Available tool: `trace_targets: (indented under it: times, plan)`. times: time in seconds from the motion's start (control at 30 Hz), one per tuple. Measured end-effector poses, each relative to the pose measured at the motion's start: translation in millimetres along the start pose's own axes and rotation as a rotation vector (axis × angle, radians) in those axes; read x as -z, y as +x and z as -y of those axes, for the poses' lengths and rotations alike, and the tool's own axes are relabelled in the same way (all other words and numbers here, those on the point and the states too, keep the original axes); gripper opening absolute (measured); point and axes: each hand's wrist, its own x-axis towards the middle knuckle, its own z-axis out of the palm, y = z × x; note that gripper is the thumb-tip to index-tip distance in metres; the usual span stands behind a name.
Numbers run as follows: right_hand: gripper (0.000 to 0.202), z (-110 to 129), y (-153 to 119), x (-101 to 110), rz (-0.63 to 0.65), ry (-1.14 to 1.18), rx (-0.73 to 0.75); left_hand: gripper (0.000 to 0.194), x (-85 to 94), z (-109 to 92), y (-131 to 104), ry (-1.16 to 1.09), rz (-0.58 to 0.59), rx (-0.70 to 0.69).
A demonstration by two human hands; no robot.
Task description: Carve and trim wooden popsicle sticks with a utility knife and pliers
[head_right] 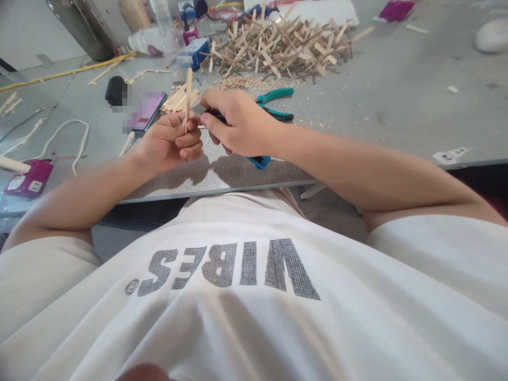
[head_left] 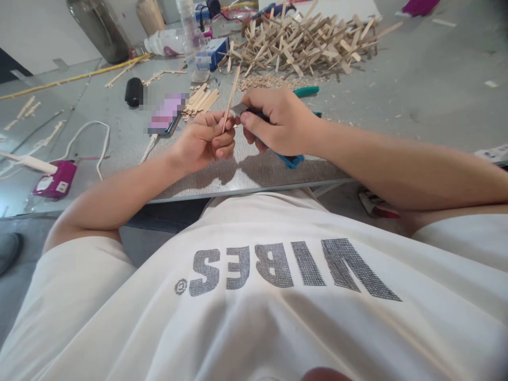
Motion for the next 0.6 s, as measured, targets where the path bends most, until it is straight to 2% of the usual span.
trace_targets:
  times: [0.23,0.37,0.6]
  plan:
    - [0.030,-3.8,-0.8,0.4,-0.013,0.032,0.024,0.035,2.9,-4.1,-0.9,-0.021,0.100,0.033]
    - [0.019,-5.6,-1.6,-0.8,-0.030,0.073,0.079,0.036,6.8,0.4,2.0,-0.007,0.068,-0.012]
    - [0.024,0.2,-4.8,-8.4,-0.118,0.131,0.113,0.035,-3.1,4.8,-1.3,0.068,0.011,-0.159]
